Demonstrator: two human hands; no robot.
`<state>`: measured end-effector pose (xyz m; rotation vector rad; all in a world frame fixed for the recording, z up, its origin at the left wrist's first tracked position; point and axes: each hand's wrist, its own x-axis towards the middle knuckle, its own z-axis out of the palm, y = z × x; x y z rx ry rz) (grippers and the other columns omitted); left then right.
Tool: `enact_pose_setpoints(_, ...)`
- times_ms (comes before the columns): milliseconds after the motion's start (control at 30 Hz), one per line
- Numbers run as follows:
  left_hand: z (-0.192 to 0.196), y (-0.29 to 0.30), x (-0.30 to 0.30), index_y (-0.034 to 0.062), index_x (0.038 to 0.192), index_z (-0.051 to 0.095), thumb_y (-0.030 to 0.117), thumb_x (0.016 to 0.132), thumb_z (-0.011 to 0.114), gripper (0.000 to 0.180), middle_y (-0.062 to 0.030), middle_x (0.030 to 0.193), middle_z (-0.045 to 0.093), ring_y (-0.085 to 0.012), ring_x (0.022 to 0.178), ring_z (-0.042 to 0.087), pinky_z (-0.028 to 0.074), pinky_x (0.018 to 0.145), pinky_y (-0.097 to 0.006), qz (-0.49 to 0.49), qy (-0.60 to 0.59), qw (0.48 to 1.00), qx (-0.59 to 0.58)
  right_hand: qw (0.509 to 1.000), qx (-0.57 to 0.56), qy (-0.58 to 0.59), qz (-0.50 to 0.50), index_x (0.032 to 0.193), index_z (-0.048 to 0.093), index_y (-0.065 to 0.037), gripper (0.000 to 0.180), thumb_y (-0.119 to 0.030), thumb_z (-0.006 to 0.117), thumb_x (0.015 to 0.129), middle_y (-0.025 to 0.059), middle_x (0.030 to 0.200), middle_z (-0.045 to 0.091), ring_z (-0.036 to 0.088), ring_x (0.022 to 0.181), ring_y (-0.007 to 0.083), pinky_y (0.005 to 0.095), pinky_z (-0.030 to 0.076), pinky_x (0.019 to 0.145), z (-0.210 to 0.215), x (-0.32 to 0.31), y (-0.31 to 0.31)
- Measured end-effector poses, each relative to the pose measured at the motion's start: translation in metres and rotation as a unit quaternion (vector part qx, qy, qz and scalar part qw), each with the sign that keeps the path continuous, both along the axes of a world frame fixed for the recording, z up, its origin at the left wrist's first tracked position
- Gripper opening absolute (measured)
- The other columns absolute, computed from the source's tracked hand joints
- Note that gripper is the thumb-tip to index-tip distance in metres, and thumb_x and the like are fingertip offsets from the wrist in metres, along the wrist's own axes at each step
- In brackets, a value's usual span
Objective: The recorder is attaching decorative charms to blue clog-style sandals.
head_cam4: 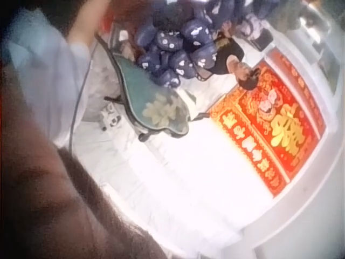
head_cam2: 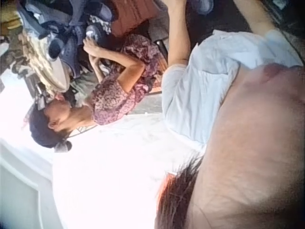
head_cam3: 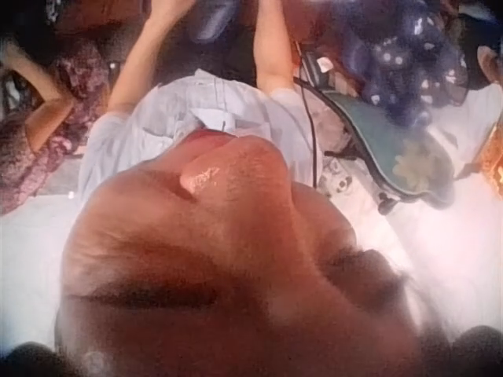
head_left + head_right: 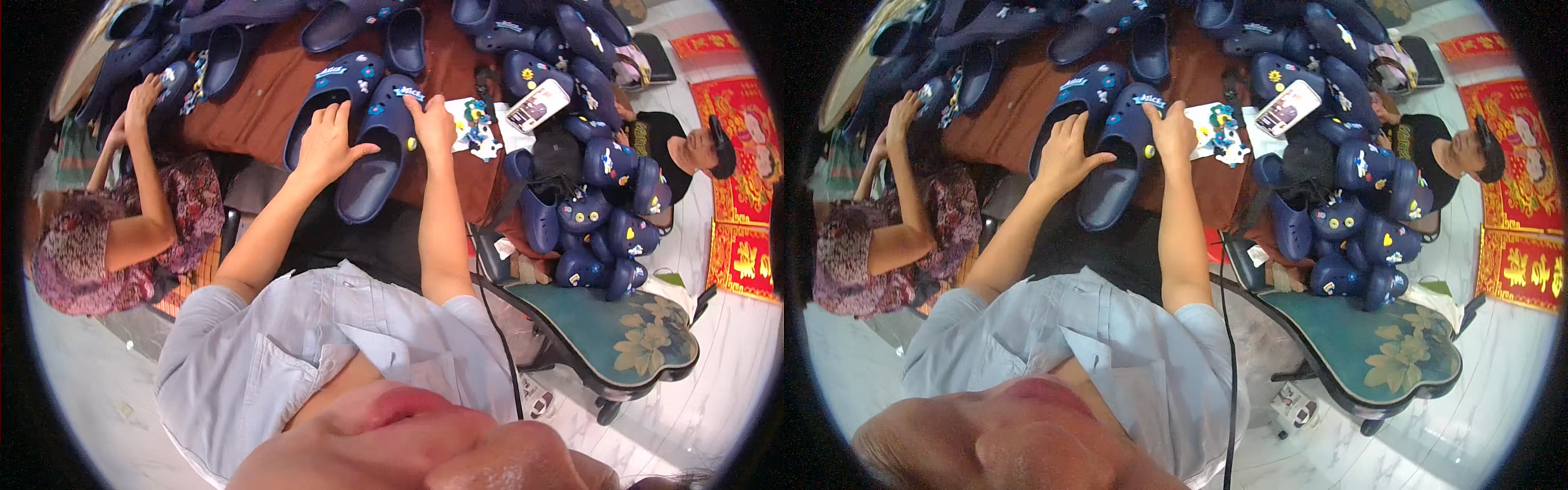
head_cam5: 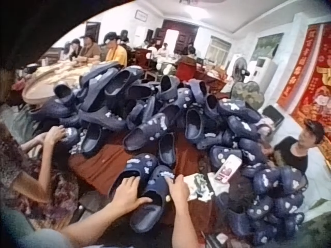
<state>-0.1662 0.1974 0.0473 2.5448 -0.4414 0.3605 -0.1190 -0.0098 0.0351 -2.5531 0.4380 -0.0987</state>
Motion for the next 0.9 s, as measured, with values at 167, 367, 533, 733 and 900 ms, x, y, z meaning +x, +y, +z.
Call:
enact_pose_setpoints(167,-0.007,-0.011,0.029,-0.0065,0.119,0.052,0.034,0.070,0.077,0.068,-0.0258,0.117,0.056,-0.0395,0.112,0.052,0.044,0.094,-0.044,0.011,0.100,0.995,-0.002,0.995,-0.084,-0.036,0.041,0.097,0.050,-0.002,0.040,-0.041,0.050,0.093,0.0275,0.083,0.065,0.064,0.081,0.0453,0.0547,0.049,0.072,-0.001,-0.002,0.005)
enact_pose_setpoints(367,-0.020,-0.014,0.037,-0.0026,0.095,0.065,0.022,0.072,0.071,0.034,-0.0201,0.105,0.062,-0.0376,0.103,0.056,0.048,0.086,-0.046,0.060,0.065,0.996,-0.014,0.990,-0.124,-0.063,0.021,0.093,0.050,-0.002,0.028,-0.030,0.050,0.092,0.0262,0.078,0.066,0.065,0.075,0.0442,0.0541,0.050,0.068,-0.004,0.000,0.012)
enact_pose_setpoints(533,-0.019,-0.016,0.034,-0.0027,0.092,0.064,0.021,0.074,0.069,0.030,-0.0183,0.104,0.063,-0.0374,0.103,0.056,0.048,0.085,-0.046,0.062,0.054,0.996,-0.021,0.994,-0.094,-0.053,0.010,0.095,0.051,-0.002,0.021,-0.023,0.048,0.090,0.0272,0.082,0.065,0.065,0.082,0.0422,0.0517,0.049,0.069,-0.022,0.002,0.000)
enact_pose_setpoints(733,-0.024,-0.018,0.031,-0.0028,0.094,0.063,0.019,0.076,0.068,0.028,-0.0171,0.102,0.063,-0.0361,0.102,0.056,0.049,0.083,-0.047,0.054,0.042,0.998,-0.004,0.866,0.467,-0.174,0.027,0.090,0.053,-0.005,0.019,-0.022,0.047,0.098,0.0040,0.064,0.055,0.053,0.056,0.0099,0.0235,0.040,0.046,-0.045,-0.012,-0.025)
enact_pose_setpoints(900,-0.011,-0.012,0.019,-0.0030,0.093,0.059,0.012,0.075,0.066,0.024,-0.0186,0.096,0.060,-0.0380,0.097,0.057,0.048,0.080,-0.047,0.055,0.062,0.996,-0.033,0.850,0.478,-0.207,-0.074,0.096,0.059,-0.004,0.012,-0.012,0.050,0.095,0.0106,0.076,0.066,0.057,0.053,0.0103,0.0190,0.038,0.041,-0.025,-0.025,-0.074)
